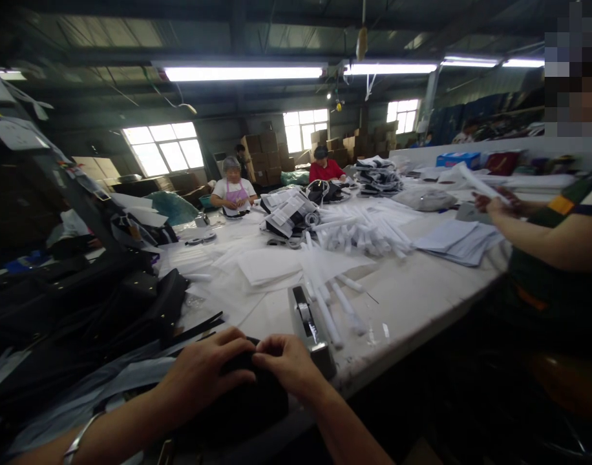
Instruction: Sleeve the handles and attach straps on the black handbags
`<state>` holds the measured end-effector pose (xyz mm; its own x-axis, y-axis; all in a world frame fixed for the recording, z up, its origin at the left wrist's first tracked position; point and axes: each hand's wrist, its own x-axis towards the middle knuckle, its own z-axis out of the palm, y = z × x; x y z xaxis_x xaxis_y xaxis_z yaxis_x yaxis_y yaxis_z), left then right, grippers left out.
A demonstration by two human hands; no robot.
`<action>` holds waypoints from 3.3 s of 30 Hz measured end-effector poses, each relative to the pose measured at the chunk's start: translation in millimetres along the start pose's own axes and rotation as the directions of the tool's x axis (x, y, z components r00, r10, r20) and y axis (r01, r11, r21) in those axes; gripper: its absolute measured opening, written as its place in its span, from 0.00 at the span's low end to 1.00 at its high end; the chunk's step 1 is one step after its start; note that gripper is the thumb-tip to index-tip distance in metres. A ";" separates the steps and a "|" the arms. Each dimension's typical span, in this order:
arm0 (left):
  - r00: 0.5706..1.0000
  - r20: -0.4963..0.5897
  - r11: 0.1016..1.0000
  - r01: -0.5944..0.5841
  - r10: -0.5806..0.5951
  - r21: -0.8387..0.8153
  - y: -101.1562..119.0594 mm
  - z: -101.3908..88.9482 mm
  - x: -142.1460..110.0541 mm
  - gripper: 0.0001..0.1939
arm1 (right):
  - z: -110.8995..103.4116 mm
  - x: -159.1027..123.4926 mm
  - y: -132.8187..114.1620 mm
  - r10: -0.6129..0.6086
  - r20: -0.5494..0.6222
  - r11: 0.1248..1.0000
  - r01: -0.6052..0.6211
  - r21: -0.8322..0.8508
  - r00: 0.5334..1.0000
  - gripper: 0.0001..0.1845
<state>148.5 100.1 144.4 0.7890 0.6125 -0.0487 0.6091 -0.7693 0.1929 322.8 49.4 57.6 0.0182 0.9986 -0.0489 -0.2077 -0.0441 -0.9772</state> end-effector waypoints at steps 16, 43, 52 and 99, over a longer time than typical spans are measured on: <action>0.998 -0.037 0.995 0.047 -0.050 -0.090 -18.7 4.9 -5.0 0.10 | -30.9 -54.0 26.1 -0.153 -0.338 0.814 -0.076 -0.576 0.929 0.05; 1.000 -0.012 0.984 0.021 -0.023 -0.174 -17.7 7.9 2.2 0.09 | -47.2 -69.6 35.8 -0.193 -0.483 0.348 -0.400 -0.848 0.854 0.08; 1.000 0.022 0.970 0.020 -0.015 -0.244 -12.8 3.7 2.4 0.11 | -7.2 -56.1 27.0 -0.529 -0.121 0.550 0.231 -0.803 0.840 0.16; 0.877 0.342 0.765 0.466 -0.336 -0.444 -6.0 7.2 29.7 0.14 | -3.5 -16.1 16.9 -0.148 -0.097 0.949 0.114 -0.293 0.984 0.06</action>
<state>168.9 121.6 134.8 0.5151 0.7337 -0.4430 0.7982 -0.2224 0.5599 322.4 32.5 41.1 0.1435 0.9867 0.0761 0.0914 0.0633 -0.9938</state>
